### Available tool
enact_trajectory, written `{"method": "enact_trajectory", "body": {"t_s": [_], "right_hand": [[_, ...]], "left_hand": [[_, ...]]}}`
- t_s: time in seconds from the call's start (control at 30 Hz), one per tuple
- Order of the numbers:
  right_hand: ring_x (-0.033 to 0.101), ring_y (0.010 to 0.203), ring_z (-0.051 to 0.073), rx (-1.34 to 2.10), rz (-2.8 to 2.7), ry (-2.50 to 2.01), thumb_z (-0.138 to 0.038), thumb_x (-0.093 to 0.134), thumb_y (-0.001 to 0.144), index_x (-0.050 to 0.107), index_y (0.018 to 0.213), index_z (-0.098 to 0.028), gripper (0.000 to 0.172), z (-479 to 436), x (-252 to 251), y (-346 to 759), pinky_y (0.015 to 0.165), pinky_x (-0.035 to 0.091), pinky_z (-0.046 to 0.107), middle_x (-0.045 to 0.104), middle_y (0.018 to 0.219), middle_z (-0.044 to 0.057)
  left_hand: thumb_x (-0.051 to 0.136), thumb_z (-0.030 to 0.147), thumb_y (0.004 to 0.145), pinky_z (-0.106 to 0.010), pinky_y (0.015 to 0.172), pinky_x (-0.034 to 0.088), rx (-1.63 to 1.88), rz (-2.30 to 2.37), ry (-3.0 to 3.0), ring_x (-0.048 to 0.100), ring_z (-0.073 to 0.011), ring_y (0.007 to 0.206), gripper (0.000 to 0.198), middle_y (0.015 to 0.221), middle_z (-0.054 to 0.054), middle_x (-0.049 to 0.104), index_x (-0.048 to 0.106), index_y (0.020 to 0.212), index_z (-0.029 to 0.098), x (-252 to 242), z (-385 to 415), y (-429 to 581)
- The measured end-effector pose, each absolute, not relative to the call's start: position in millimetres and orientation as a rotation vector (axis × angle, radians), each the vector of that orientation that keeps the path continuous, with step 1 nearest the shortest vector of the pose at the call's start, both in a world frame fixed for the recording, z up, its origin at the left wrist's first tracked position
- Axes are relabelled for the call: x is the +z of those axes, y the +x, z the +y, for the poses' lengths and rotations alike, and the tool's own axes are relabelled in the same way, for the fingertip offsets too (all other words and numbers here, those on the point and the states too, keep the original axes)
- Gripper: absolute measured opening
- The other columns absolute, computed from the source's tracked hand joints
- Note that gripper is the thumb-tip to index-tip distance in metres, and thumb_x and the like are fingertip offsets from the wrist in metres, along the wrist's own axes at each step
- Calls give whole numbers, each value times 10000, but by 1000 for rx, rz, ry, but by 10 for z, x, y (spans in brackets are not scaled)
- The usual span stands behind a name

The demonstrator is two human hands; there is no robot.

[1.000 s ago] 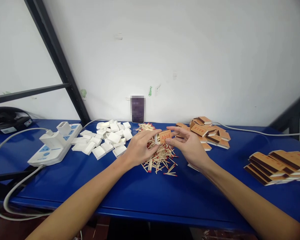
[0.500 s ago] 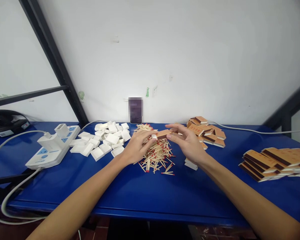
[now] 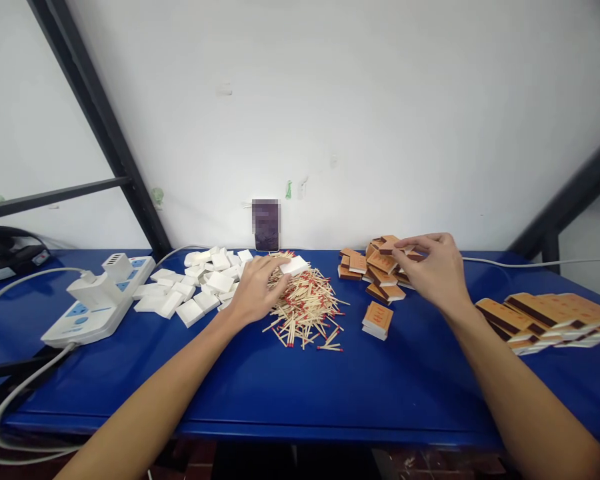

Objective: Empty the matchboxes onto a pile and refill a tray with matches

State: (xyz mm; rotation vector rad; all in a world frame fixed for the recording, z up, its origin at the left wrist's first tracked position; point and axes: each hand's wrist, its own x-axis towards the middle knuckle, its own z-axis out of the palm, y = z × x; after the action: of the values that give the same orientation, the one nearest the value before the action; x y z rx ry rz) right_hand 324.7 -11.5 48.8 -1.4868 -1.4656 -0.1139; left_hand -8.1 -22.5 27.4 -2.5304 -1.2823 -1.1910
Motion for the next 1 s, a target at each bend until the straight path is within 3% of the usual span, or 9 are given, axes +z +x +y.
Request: {"method": "enact_trajectory", "body": {"t_s": [0.13,0.27,0.43,0.6,0.73,0.8,0.93,1.0], "right_hand": [[644,870,248,-139,-1471,-1448,-382,645,770,715,976,-187,293,-22,431,3253,889,531,454,548,1141,147],[634,831,251,-172,-1487,-1532,-384,597,806,672,982,-203,264,32,467,3339,897,505,474,598,1026,124],[566,1044,345,-348,-1480,-1780,-338,559,798,580,871,-212,147,-67,559,3543,859,453,450,609,894,156],[578,869,322,-254,-1634,-1931,-381,549,782,467,680,-258,179,-268,455,3640,711,422,412,571,721,102],[569,697,302,-189,-1671,-2015,-428,557,777,450,648,-267,233,-352,276,3644,623,411,411,558,660,80],[592,726,316,-137,-1681,-1988,-480,569,784,478,694,-261,253,-373,239,3622,658,441,431,590,687,88],[617,979,346,-241,-1684,-1687,-513,498,866,578,883,-242,283,-498,324,3477,838,470,479,666,958,138],[634,977,320,-182,-1802,-1529,-497,501,884,608,941,-245,279,-612,375,3364,850,488,460,680,1017,123]], "left_hand": [[455,343,970,-418,918,413,-1089,-1368,-2332,574,-253,1030,300,1131,-68,696,630,1164,197,350,-145,-294],[433,340,962,-417,888,398,-953,-1430,-2169,569,-272,1025,315,1126,-74,706,643,1149,196,446,-102,-530],[409,318,935,-407,850,397,-878,-1514,-2091,562,-269,971,293,1003,-74,699,667,1017,204,564,-107,-732],[346,269,902,-387,777,394,-889,-1579,-2095,544,-246,831,299,815,-73,627,630,848,193,609,-93,-865],[327,287,897,-391,752,399,-804,-1603,-2134,544,-250,799,319,777,-77,610,613,794,190,600,-64,-914],[339,305,894,-392,744,401,-727,-1622,-2139,548,-253,795,326,776,-83,606,613,763,188,591,-46,-919],[389,299,850,-393,726,401,-599,-1639,-2171,561,-259,785,295,785,-92,618,620,702,193,572,-18,-919],[406,298,835,-392,717,403,-560,-1641,-2196,567,-260,779,279,781,-90,629,619,685,199,566,-15,-915]]}}
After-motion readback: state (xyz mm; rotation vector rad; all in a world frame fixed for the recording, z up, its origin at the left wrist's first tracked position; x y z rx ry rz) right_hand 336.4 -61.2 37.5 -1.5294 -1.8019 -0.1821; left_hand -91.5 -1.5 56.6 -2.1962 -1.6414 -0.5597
